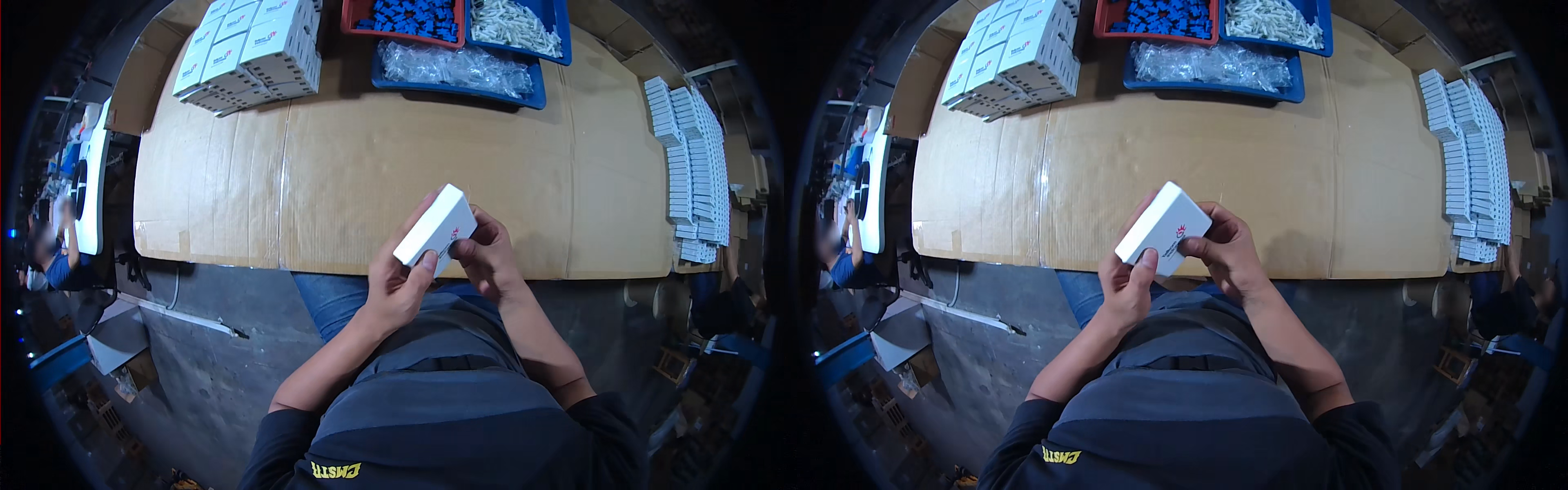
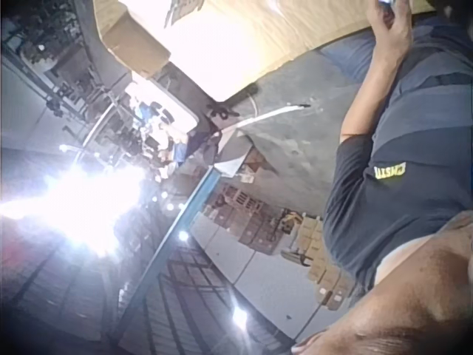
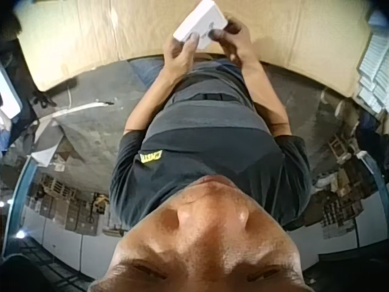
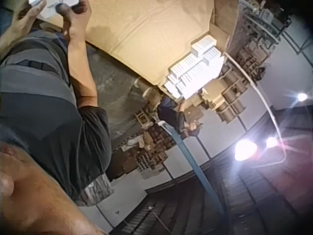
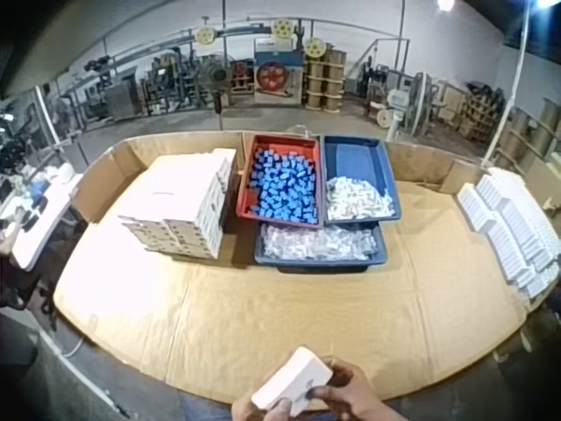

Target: Pack a small electrical or hardware component into a retail box along with small parts bags.

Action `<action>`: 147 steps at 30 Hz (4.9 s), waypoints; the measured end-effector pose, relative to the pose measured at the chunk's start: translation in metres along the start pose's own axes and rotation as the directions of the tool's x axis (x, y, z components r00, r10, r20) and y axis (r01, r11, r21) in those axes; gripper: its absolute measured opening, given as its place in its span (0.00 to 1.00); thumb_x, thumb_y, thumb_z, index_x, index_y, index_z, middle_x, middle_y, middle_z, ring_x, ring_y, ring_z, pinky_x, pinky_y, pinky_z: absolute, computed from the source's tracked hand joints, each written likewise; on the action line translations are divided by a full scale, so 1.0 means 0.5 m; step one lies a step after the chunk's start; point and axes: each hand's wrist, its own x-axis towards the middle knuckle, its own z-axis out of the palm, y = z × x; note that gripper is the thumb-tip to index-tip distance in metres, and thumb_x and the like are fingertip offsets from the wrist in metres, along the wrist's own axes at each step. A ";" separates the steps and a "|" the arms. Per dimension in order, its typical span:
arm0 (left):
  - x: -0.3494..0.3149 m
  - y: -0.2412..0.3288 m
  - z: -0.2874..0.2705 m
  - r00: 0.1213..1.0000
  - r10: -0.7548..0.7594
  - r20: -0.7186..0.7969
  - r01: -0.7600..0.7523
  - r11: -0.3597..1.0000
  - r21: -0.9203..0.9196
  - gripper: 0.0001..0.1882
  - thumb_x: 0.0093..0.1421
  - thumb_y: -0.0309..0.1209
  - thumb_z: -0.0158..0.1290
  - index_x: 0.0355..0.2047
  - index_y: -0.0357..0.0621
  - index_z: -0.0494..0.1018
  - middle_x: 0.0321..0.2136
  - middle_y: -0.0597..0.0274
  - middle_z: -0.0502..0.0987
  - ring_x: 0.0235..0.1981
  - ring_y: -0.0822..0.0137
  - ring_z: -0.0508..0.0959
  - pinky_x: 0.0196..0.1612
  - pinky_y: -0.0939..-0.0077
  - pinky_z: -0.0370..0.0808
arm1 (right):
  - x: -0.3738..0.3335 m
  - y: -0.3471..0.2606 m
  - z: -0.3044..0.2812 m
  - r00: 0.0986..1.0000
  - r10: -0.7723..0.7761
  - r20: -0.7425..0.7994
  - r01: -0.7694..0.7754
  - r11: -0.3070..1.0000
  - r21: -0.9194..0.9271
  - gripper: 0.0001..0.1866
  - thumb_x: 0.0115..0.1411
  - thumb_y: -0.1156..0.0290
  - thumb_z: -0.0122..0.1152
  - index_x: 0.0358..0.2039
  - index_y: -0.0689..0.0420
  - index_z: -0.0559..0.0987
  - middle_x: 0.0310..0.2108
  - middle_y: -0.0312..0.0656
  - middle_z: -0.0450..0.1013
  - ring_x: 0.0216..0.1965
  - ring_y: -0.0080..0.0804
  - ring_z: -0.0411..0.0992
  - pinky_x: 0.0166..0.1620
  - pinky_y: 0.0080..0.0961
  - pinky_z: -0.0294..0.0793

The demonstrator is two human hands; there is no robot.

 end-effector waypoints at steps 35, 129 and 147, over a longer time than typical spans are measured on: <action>0.039 0.030 -0.053 0.996 -0.071 -0.054 0.076 0.993 0.090 0.23 0.61 0.24 0.69 0.56 0.34 0.79 0.50 0.53 0.86 0.49 0.68 0.84 0.53 0.74 0.80 | 0.015 -0.075 0.039 0.968 -0.167 0.188 0.235 0.867 -0.439 0.25 0.54 0.78 0.80 0.52 0.64 0.82 0.46 0.41 0.83 0.49 0.29 0.81 0.54 0.28 0.82; 0.056 -0.117 -0.042 0.990 0.142 0.013 -0.120 0.782 0.612 0.31 0.63 0.25 0.66 0.64 0.40 0.67 0.57 0.53 0.76 0.59 0.60 0.79 0.55 0.67 0.79 | 0.062 -0.069 0.006 0.842 -0.539 -0.022 0.374 0.613 -0.696 0.50 0.53 0.80 0.76 0.73 0.58 0.58 0.67 0.51 0.66 0.70 0.45 0.67 0.71 0.41 0.67; 0.135 -0.204 0.062 0.955 -0.149 0.255 -0.066 0.734 0.676 0.16 0.70 0.25 0.57 0.57 0.37 0.75 0.50 0.51 0.84 0.48 0.58 0.85 0.55 0.63 0.80 | -0.017 -0.206 -0.222 0.856 -0.514 0.055 0.179 0.194 -0.965 0.51 0.49 0.66 0.80 0.71 0.58 0.63 0.67 0.54 0.65 0.66 0.53 0.69 0.69 0.42 0.69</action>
